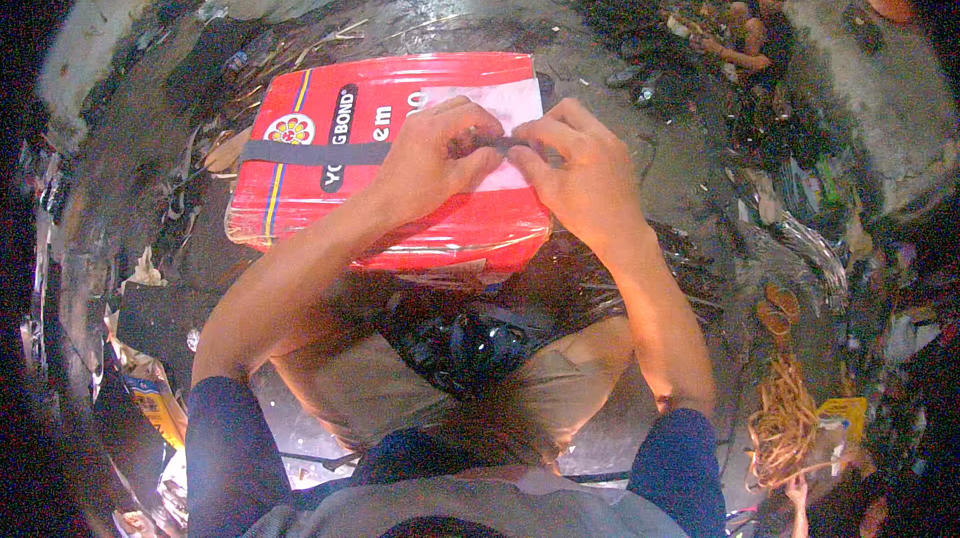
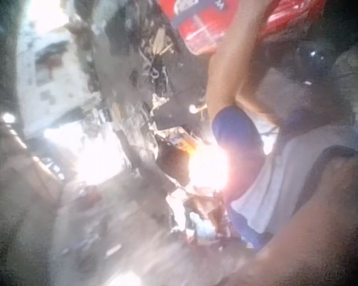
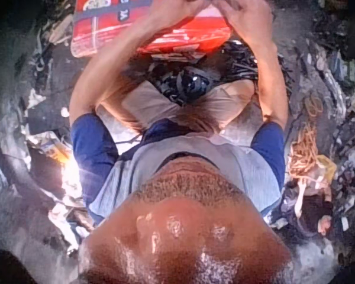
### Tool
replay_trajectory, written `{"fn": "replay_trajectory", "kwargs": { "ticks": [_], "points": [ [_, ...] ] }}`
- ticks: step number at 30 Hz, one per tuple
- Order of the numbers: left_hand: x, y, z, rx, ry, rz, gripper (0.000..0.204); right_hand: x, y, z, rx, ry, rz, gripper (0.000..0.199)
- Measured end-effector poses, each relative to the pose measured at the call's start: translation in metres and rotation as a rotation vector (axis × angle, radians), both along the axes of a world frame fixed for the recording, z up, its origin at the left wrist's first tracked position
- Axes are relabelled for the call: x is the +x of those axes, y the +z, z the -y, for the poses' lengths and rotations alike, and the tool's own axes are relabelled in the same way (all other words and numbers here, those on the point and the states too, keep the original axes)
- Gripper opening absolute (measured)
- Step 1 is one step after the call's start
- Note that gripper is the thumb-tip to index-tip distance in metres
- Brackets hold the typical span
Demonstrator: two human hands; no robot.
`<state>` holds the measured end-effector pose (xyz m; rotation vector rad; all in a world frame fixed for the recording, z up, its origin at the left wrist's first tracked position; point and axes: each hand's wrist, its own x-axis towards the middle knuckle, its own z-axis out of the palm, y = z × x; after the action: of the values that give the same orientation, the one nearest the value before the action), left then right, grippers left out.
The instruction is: The person sits on the floor and repeatedly ties black straps around a red rectangular package. They pull the straps tight, knot them, and trim the excess with a knife.
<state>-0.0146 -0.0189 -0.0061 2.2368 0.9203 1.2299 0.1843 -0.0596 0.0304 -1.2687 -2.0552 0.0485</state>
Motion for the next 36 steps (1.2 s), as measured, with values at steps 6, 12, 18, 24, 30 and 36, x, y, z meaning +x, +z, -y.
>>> {"fn": "replay_trajectory", "kwargs": {
  "ticks": [6, 12, 18, 24, 30, 36],
  "points": [
    [0.006, -0.002, -0.002, -0.021, 0.041, 0.023, 0.017, 0.007, 0.003, -0.004, 0.000, 0.015, 0.053, 0.020],
    [0.006, -0.006, -0.005, 0.071, 0.045, 0.022, 0.018, 0.009, 0.003, -0.005, -0.021, 0.015, 0.048, 0.021],
    [0.004, -0.012, -0.004, 0.126, 0.062, 0.000, 0.018, 0.011, -0.001, -0.005, -0.030, 0.073, 0.003, 0.018],
    [-0.003, -0.005, -0.006, 0.097, -0.008, -0.019, 0.018, 0.015, 0.001, -0.009, -0.020, 0.148, 0.070, 0.019],
    [-0.002, -0.006, -0.012, -0.080, -0.049, 0.033, 0.018, 0.020, -0.001, -0.019, -0.191, 0.093, -0.081, 0.021],
    [-0.002, -0.010, -0.014, -0.126, -0.051, 0.092, 0.015, 0.007, -0.025, -0.018, -0.263, -0.020, -0.422, 0.014]
  ]
}}
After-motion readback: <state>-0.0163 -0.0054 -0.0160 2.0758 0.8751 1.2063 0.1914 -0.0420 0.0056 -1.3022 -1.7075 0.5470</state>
